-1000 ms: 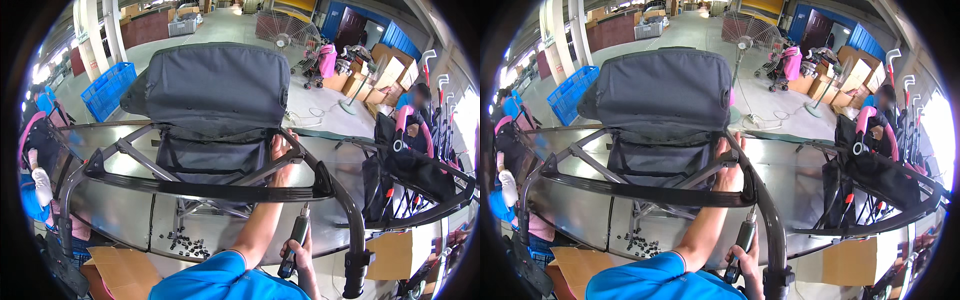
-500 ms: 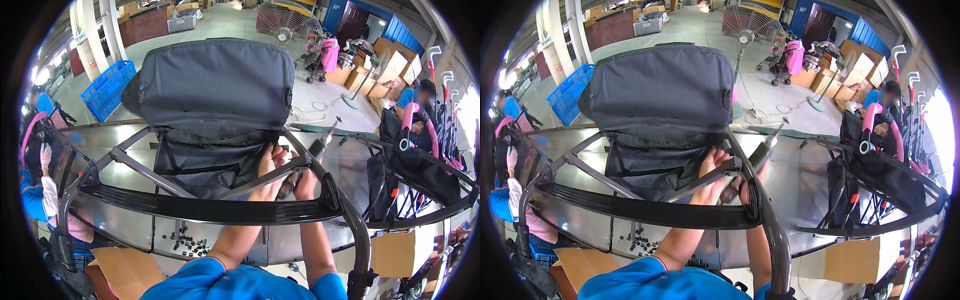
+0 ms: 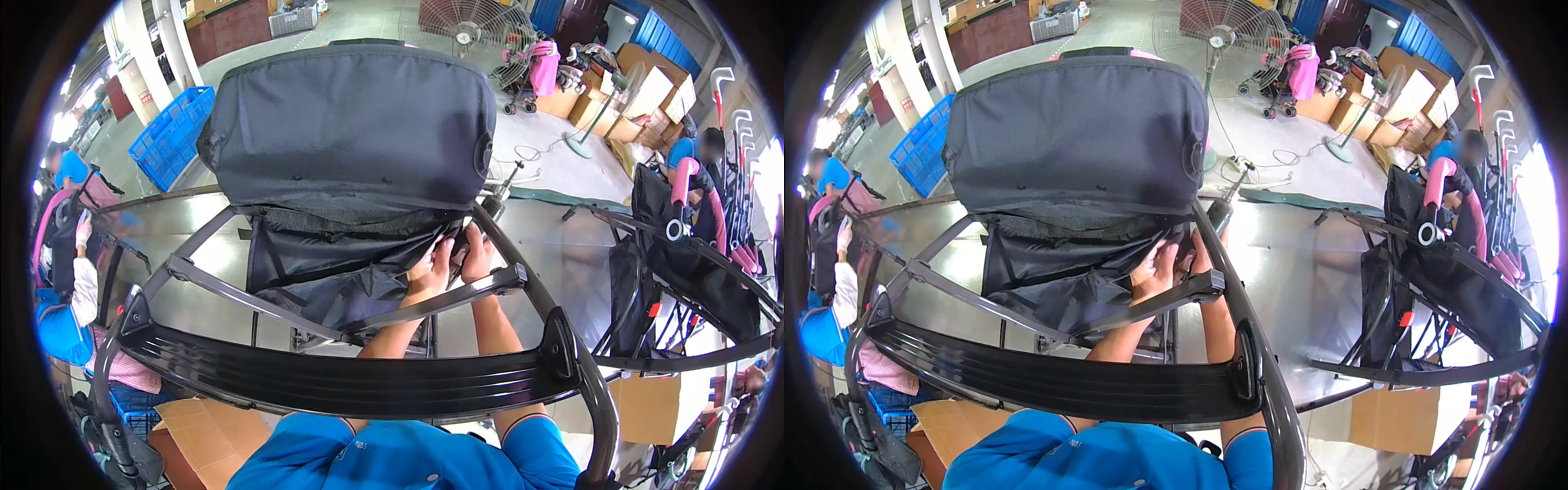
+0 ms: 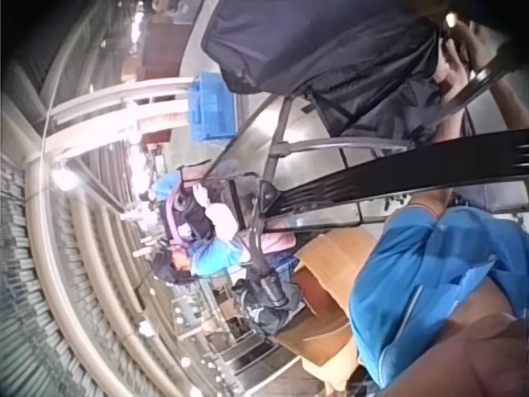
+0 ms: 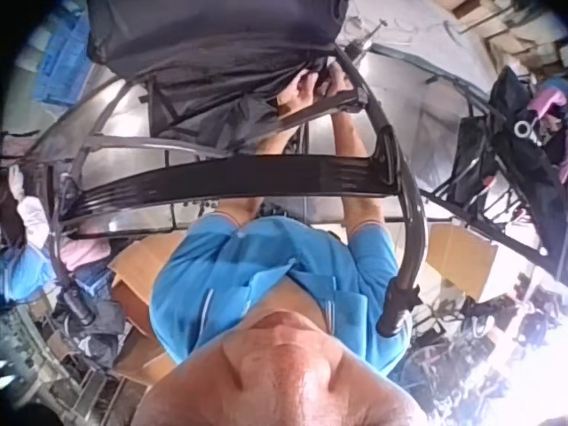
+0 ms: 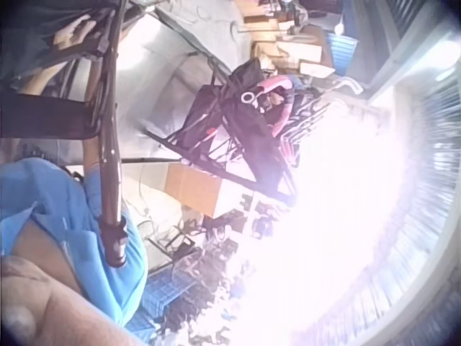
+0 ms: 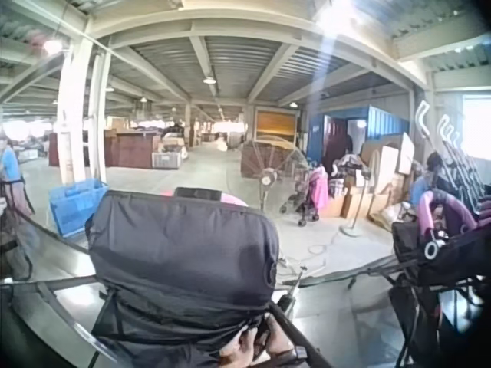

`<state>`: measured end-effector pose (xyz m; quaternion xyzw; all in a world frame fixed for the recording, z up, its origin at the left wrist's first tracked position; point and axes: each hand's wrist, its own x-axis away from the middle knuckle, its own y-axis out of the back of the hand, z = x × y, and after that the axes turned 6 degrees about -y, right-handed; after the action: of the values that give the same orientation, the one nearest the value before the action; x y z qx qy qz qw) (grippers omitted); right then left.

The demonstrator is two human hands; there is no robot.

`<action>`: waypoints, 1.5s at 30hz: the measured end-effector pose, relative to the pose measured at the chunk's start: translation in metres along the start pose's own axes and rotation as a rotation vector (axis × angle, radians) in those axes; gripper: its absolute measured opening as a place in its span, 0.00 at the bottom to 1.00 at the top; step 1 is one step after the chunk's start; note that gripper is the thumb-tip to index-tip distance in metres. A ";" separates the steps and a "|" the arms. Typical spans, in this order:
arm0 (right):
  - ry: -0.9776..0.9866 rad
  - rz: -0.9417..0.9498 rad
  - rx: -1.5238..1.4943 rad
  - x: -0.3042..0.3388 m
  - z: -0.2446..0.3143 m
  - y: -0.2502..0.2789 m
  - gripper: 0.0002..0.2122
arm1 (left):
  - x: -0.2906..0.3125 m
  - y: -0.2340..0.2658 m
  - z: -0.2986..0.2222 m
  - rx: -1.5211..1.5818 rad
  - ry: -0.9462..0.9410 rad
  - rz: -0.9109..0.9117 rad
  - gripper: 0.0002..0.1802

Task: The person uses a corded electric screwdriver to attach and tighten screws on the frame of a stroller. They repeatedly pick up screws from the table, position them into holes on the stroller frame, and drive them in with the tool. The person adjusts the stroller's position on the table to access different attachment points.

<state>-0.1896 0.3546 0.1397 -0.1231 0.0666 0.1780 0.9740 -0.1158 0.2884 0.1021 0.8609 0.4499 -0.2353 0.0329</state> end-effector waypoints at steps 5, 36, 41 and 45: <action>0.067 -0.075 -0.020 0.001 -0.012 0.013 0.13 | -0.025 -0.012 -0.032 0.274 -0.129 -0.183 0.06; -0.161 0.262 0.298 0.135 0.069 0.059 0.41 | -0.020 0.000 -0.044 0.266 0.183 0.008 0.11; -0.198 0.248 0.290 0.137 0.071 0.059 0.43 | -0.009 -0.010 -0.042 0.185 -0.171 -0.032 0.08; -0.181 0.224 0.268 0.145 0.076 0.071 0.45 | -0.004 -0.026 -0.046 -0.105 -0.393 -0.094 0.08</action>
<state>-0.0740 0.4869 0.1718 0.0324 0.0149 0.2854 0.9578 -0.1213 0.3131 0.1484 0.7735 0.4863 -0.3762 0.1539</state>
